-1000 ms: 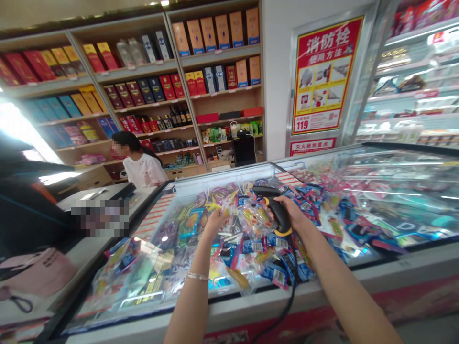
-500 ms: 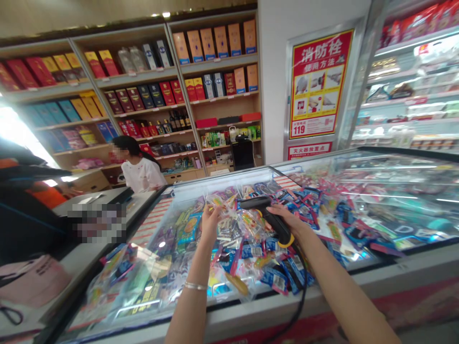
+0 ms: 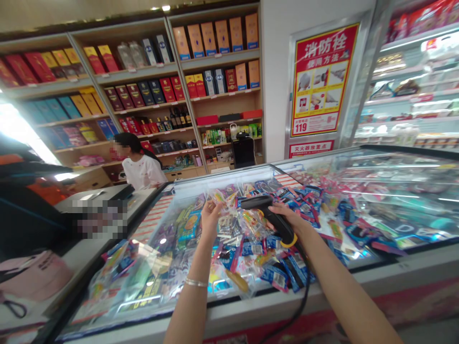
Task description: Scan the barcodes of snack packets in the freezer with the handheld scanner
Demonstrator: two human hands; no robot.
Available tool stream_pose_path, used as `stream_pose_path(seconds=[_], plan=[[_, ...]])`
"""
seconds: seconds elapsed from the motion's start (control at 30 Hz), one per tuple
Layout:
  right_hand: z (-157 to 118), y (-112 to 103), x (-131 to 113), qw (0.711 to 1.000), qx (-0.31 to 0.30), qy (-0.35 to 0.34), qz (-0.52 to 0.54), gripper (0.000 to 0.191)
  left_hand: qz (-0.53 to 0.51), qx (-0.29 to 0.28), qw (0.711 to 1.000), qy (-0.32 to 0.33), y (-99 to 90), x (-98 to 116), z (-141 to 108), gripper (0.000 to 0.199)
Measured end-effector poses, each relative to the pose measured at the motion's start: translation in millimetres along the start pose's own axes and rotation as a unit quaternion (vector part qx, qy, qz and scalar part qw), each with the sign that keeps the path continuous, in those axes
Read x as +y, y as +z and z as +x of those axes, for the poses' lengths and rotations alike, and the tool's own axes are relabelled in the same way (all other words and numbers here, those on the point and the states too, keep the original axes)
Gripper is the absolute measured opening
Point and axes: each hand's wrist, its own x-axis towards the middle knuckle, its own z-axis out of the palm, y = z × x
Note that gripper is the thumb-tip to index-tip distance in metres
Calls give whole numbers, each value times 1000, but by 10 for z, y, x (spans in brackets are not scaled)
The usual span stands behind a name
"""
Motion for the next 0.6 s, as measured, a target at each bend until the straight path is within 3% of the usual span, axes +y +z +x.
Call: stream_pose_path(seconds=[0.33, 0.6], plan=[[-33, 54, -71, 1000, -29, -5, 9, 32, -9, 17, 1000, -5, -9, 3, 0, 39], [3, -6, -26, 1000, -10, 17, 18, 33, 13, 10, 1000, -6, -34, -61, 36, 42]])
